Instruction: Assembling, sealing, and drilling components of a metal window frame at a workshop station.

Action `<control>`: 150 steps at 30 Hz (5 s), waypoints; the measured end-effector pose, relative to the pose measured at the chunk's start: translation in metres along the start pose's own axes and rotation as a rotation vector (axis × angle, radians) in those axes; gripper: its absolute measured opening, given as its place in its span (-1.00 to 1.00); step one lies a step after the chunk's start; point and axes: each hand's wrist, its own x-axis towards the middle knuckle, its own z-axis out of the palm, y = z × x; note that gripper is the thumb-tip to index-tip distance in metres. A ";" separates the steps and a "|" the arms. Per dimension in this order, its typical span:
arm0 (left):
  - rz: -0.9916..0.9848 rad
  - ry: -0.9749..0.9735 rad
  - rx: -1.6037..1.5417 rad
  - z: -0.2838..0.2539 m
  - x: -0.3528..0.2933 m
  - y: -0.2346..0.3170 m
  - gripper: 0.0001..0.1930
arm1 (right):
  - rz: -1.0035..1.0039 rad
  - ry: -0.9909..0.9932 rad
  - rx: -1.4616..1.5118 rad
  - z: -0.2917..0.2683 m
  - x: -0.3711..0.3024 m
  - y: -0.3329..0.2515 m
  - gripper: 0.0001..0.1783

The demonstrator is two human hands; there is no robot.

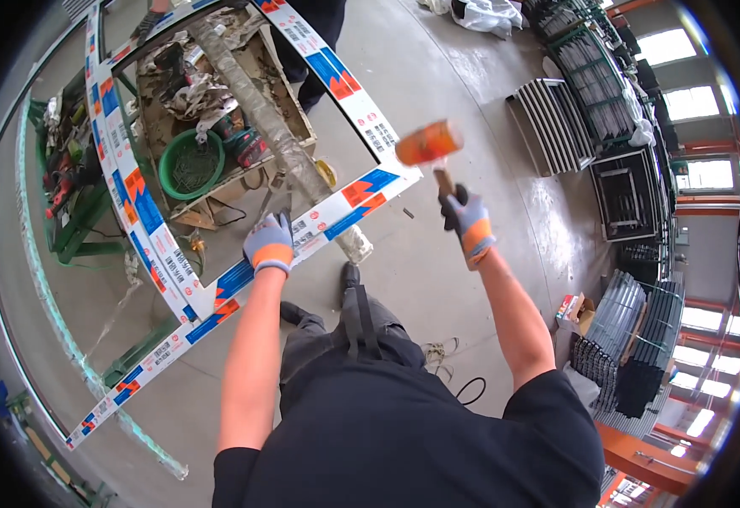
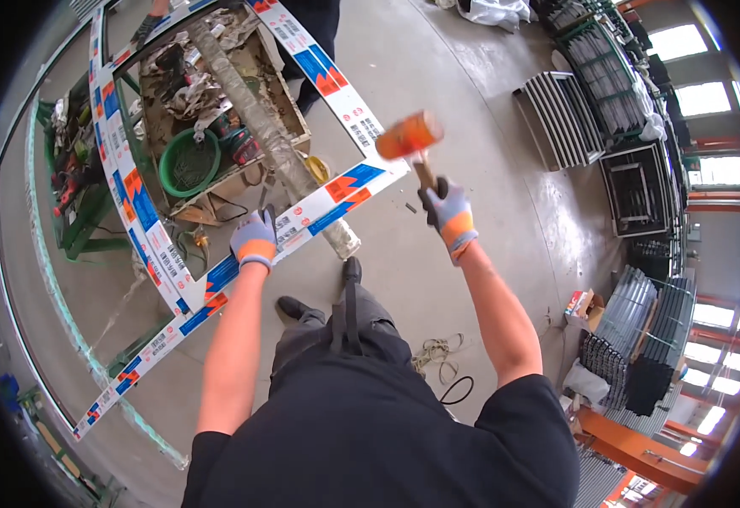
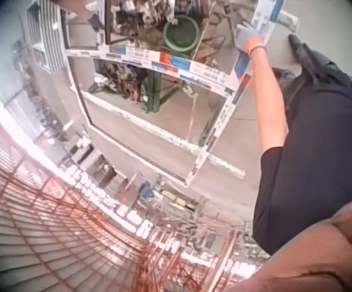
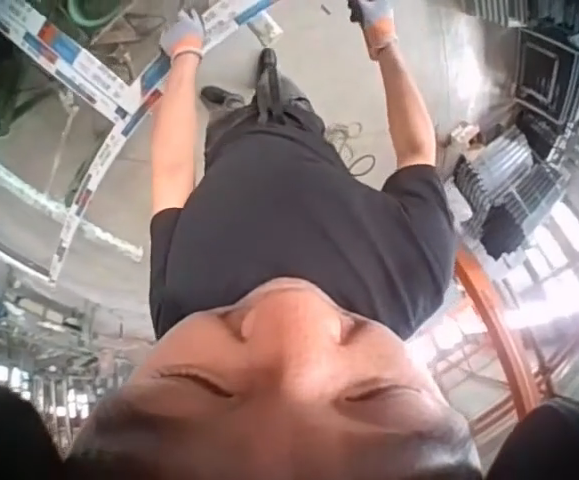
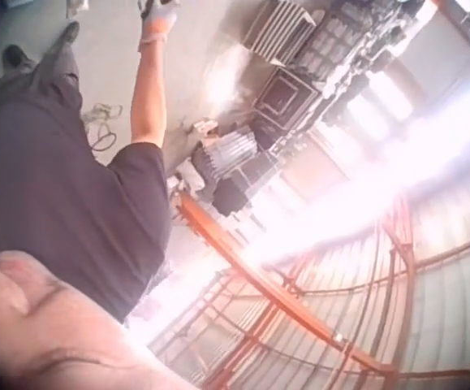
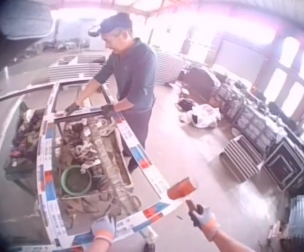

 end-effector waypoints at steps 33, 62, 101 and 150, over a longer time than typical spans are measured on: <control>-0.140 -0.008 -0.228 -0.016 -0.033 0.003 -0.58 | -0.913 -0.532 -0.272 0.082 -0.045 -0.078 -0.70; -0.087 0.213 -0.633 0.020 -0.058 -0.077 -0.73 | -1.667 -1.210 -1.054 0.393 -0.143 -0.174 -0.64; 0.317 0.175 0.132 -0.131 0.037 -0.317 -0.53 | -0.004 -0.100 -0.324 0.227 -0.148 -0.087 -0.66; 0.295 0.064 0.133 -0.172 0.218 -0.155 -0.73 | -0.548 0.145 -0.346 0.236 0.414 -0.381 -0.67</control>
